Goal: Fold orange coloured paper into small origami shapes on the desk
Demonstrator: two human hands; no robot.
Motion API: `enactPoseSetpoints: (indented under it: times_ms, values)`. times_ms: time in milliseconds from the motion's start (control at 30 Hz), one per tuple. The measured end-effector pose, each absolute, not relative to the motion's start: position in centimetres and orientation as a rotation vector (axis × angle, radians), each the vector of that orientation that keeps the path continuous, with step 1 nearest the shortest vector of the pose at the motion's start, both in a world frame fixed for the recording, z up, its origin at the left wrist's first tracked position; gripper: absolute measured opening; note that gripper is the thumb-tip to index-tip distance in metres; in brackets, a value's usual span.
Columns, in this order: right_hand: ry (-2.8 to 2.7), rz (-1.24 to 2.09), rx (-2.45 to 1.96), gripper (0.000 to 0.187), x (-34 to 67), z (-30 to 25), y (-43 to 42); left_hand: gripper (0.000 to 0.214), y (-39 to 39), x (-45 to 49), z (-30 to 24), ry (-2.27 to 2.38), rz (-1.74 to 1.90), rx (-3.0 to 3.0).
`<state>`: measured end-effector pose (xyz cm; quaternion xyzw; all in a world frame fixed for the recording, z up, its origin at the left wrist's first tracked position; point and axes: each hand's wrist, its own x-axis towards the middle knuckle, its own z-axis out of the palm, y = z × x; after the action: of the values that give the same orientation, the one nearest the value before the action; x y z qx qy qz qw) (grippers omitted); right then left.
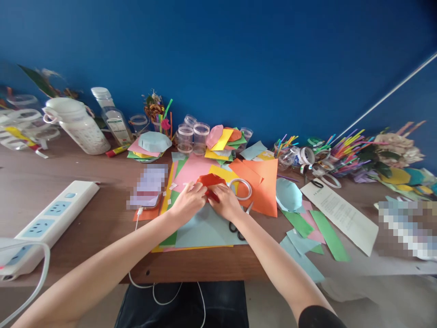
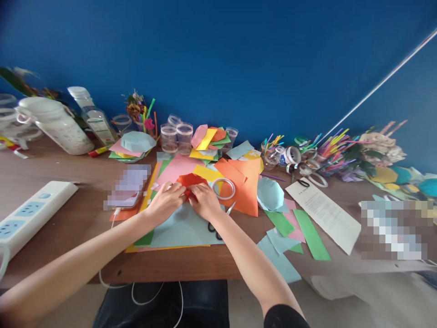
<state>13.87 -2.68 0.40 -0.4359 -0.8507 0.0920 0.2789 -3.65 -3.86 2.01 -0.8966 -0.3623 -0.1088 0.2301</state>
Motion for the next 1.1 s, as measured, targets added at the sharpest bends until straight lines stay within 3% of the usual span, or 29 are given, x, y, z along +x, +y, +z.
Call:
enactPoseSetpoints:
  times_ms: [200,400,667,867,1100]
  values:
    - [-2.424,0.354,-0.993,0.035,15.9,2.4,-2.7,0.022,-2.6,-4.5,1.3,-0.908,-0.242,-2.498]
    - [-2.481,0.421,-1.087,0.028,15.9,1.9,-2.4,0.025,-2.8,-4.7,1.4,-0.905,-0.289,-2.507]
    - [-2.458,0.265,-1.160,0.029,15.6,0.5,-2.2,0.021,-4.0,-4.6,2.0,-0.837,-0.455,-2.621]
    - [-2.489,0.219,-1.028,0.032,15.8,1.3,-2.4,0.020,-3.7,-4.6,1.2,-0.840,-0.338,-2.529]
    - [-2.483,0.129,-0.980,0.020,15.7,1.4,-2.3,0.026,-3.4,-4.8,0.6,-0.900,-0.289,-2.385]
